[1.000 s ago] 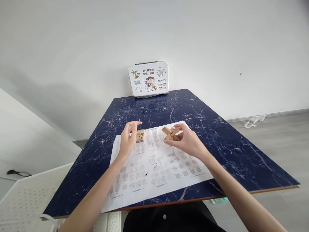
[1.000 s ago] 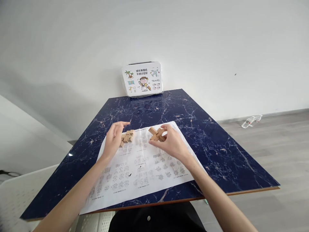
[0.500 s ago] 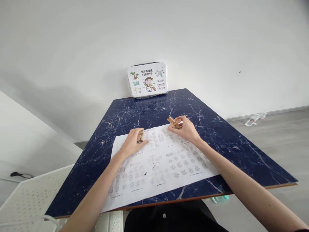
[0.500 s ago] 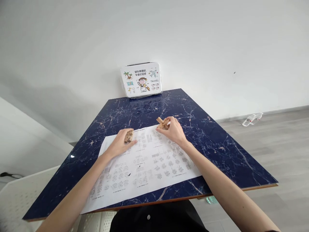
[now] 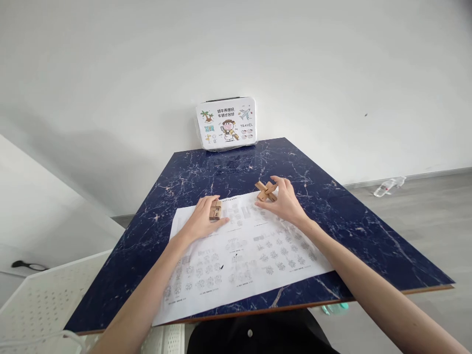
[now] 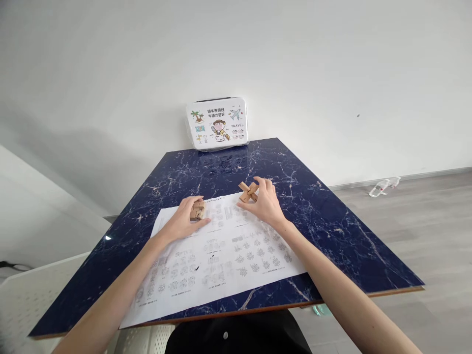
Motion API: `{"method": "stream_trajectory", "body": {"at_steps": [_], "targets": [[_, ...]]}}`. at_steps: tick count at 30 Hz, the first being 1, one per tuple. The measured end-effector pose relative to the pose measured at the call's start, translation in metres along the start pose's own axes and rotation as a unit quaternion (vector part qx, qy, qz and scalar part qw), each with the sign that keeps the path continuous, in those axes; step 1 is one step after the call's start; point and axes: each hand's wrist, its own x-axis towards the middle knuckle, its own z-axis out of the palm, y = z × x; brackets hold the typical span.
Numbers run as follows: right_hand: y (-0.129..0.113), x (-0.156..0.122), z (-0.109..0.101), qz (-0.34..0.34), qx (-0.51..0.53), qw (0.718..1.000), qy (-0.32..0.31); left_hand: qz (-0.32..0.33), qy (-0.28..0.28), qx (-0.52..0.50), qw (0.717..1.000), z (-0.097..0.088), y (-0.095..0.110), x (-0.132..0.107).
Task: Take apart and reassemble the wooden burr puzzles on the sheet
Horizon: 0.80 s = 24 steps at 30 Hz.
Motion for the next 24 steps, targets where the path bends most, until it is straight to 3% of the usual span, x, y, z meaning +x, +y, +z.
{"method": "stream_trajectory", "body": {"at_steps": [3, 5, 8, 13, 17, 20, 24], "targets": [[-0.017, -0.005, -0.005, -0.114, -0.011, 0.991, 0.068, -0.013, -0.028, 0.011, 0.999, -0.016, -0.01, -0.006], [-0.033, -0.009, -0.006, -0.197, 0.0, 0.977, 0.076, -0.025, -0.041, 0.02, 0.999, -0.028, -0.018, -0.012], [-0.055, -0.013, 0.009, -0.265, 0.026, 0.964, -0.02, -0.043, -0.048, 0.015, 0.998, -0.04, -0.029, -0.022], [-0.069, -0.009, 0.069, -0.266, 0.028, 0.952, -0.149, -0.039, -0.048, -0.005, 0.998, -0.045, -0.037, -0.027], [-0.076, -0.002, 0.106, -0.232, 0.032, 0.955, -0.184, -0.039, -0.041, -0.018, 0.998, -0.045, -0.041, -0.025], [-0.084, 0.0, 0.113, -0.212, 0.027, 0.958, -0.191, -0.037, -0.026, -0.011, 0.999, -0.045, -0.044, -0.025], [-0.086, -0.005, 0.103, -0.204, 0.022, 0.958, -0.199, -0.031, -0.012, -0.009, 0.999, -0.044, -0.041, -0.025]]}}
